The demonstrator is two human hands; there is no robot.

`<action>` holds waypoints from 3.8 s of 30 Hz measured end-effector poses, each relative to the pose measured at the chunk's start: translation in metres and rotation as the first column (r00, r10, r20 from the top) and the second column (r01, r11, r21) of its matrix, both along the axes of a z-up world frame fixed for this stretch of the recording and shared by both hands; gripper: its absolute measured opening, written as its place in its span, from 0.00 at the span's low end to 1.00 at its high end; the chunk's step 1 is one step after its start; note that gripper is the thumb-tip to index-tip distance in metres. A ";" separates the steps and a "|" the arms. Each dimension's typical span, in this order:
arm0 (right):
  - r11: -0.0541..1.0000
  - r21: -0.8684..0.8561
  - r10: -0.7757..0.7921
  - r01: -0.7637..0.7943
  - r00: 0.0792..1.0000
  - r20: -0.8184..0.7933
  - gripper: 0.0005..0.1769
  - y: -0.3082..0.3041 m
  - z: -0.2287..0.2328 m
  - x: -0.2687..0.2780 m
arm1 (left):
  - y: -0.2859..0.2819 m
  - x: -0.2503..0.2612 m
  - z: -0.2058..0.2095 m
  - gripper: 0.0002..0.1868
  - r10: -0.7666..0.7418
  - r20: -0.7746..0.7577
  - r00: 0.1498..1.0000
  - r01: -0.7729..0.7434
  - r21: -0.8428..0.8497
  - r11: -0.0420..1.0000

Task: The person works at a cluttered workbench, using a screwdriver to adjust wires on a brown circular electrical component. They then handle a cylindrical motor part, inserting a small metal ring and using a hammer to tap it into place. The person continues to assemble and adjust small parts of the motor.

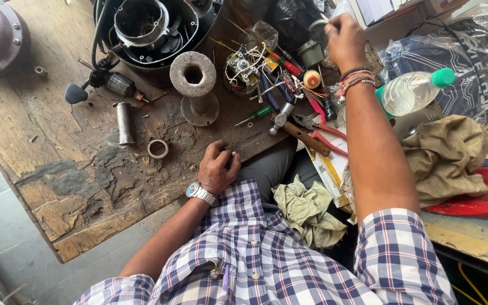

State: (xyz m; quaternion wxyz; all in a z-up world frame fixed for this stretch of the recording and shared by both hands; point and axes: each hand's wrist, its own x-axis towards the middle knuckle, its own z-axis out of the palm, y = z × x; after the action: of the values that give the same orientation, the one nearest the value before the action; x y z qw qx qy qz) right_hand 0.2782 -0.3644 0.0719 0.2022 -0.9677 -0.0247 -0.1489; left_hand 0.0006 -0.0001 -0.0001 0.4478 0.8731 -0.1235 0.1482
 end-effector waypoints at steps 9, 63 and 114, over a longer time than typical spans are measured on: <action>0.842 0.245 -0.334 0.480 0.822 -0.462 0.13 0.026 0.006 0.018 | 0.000 -0.001 0.002 0.09 0.008 -0.018 1.000 -0.008 -0.011 1.000; 0.837 0.543 -0.099 0.065 0.994 0.034 0.13 -0.004 -0.006 -0.026 | -0.001 -0.001 0.002 0.08 -0.007 -0.013 1.000 0.007 0.029 1.000; 0.939 -0.337 -0.049 -0.071 0.941 -0.336 0.42 0.052 0.016 -0.029 | -0.001 -0.001 0.001 0.09 -0.005 0.028 1.000 0.004 0.045 0.999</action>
State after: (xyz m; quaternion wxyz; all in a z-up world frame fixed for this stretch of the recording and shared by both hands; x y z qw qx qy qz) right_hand 0.2493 -0.3126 0.0879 0.0319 -0.9989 -0.0206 0.0278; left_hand -0.0008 -0.0010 0.0009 0.4264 0.8806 -0.1349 0.1566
